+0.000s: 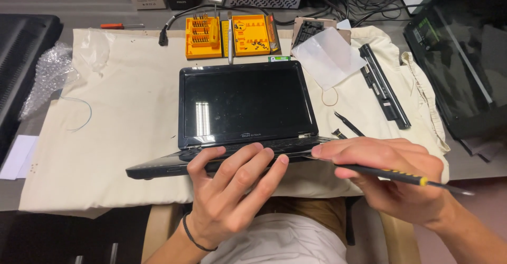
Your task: The person is disassembling a laptop, removing the optical drive and then using a small tool to pry up the keyboard panel.
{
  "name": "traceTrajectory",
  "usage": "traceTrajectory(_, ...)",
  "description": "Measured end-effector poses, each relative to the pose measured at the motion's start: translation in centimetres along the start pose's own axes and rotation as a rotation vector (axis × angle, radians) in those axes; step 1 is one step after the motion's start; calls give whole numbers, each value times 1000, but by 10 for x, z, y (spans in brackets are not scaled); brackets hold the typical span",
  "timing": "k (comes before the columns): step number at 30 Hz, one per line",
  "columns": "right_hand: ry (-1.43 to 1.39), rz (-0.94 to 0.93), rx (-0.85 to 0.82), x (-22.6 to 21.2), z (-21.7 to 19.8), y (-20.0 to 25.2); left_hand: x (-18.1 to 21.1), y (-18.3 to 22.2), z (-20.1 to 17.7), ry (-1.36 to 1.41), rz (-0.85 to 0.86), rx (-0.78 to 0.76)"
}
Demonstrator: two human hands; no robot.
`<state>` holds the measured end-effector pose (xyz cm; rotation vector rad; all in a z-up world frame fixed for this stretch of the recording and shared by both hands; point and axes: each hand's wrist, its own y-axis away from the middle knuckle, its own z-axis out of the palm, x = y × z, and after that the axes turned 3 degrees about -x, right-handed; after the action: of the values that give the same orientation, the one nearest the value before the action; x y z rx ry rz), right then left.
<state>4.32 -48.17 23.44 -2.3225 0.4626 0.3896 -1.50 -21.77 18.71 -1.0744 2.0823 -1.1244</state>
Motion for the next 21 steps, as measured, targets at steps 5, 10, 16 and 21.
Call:
traceTrajectory(5, -43, -49, -16, 2, 3, -6, -2, 0, 1, -24, 27, 6)
traceTrajectory(10, -13, -16, -16, 4, -1, -1, -2, 1, 0, -30, 26, -8)
traceTrajectory(16, 85, -42, -16, 3, -7, 4, -2, 2, -1, -23, 19, 0)
traceTrajectory(21, 60, 12, 1, 3, -11, 5, -3, 1, -1, -11, 12, -2)
